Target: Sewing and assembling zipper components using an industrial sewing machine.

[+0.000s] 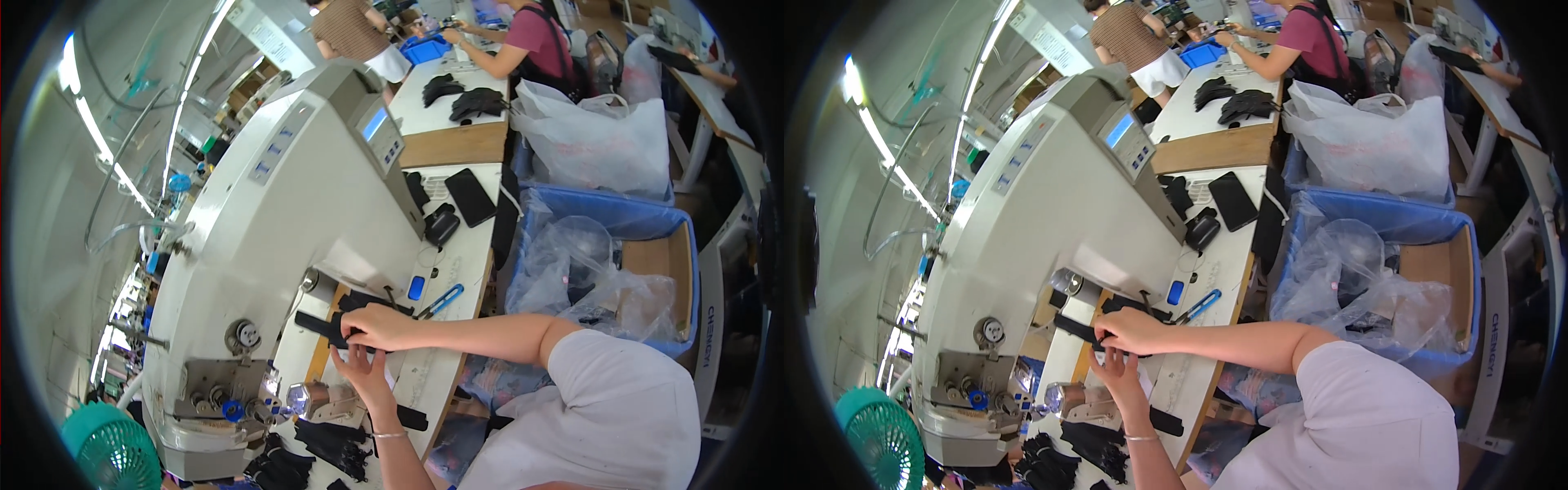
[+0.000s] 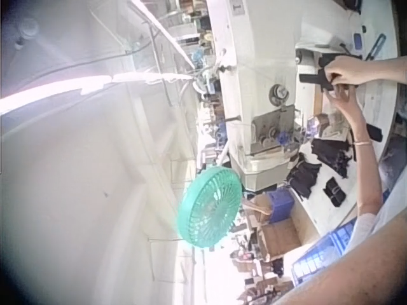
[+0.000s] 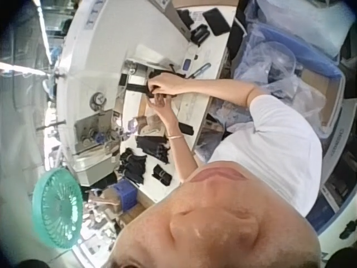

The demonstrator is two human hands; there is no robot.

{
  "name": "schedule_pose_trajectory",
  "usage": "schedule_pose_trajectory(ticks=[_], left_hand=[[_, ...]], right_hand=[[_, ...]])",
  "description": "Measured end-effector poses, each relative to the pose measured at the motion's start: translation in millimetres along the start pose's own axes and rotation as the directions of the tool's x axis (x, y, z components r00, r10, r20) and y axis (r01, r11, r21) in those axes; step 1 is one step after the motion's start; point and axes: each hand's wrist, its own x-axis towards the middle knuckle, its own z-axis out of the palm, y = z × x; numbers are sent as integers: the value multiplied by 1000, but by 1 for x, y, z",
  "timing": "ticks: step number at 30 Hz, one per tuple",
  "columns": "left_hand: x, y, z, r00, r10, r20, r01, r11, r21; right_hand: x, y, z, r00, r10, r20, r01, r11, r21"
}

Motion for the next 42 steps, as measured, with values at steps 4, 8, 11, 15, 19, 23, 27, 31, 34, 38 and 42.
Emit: schedule_pose_trajectory(ticks=[4,8,11,15,19,23,27,31,34,38,42], left_hand=[[39,-44,-17,914,-311,261,17,672,741],[31,-51,-6,958,-8,286,-176,772,611],[0,-15,-1,969,224,106,-245,810,533],[-57,17,-13,973,-196,-124,133,909,-395],[-95,12,-15,933,-262,-247,275,961,21],[-91,6,-4,898,-335,-287,304,941,-148],[-87,-5,-18,953,-261,-155,295,918,266],[-123,19,-42,985,-116,-130,165,863,477],[-146,10,-76,933,213,-290,149,505,850],[-153,1,-97,916,136,-378,290,427,857],[-152,0,-96,928,143,-344,279,344,897]], right_hand=[[-1,-20,-9,980,-65,-187,97,982,163],[0,-39,-24,923,-195,-332,268,944,190],[-24,-44,-38,981,-112,-158,156,940,303],[-86,-35,-23,971,55,231,-148,902,405],[-140,-39,-6,866,242,437,-389,876,285],[-157,-58,-23,907,119,404,-210,959,189],[-148,-62,-30,874,235,426,-339,922,187],[-165,-35,-19,838,363,407,-479,847,232],[-167,-45,-7,817,449,362,-560,769,310],[-166,-51,8,761,521,386,-646,661,382],[-162,-43,13,689,536,488,-715,613,335]])
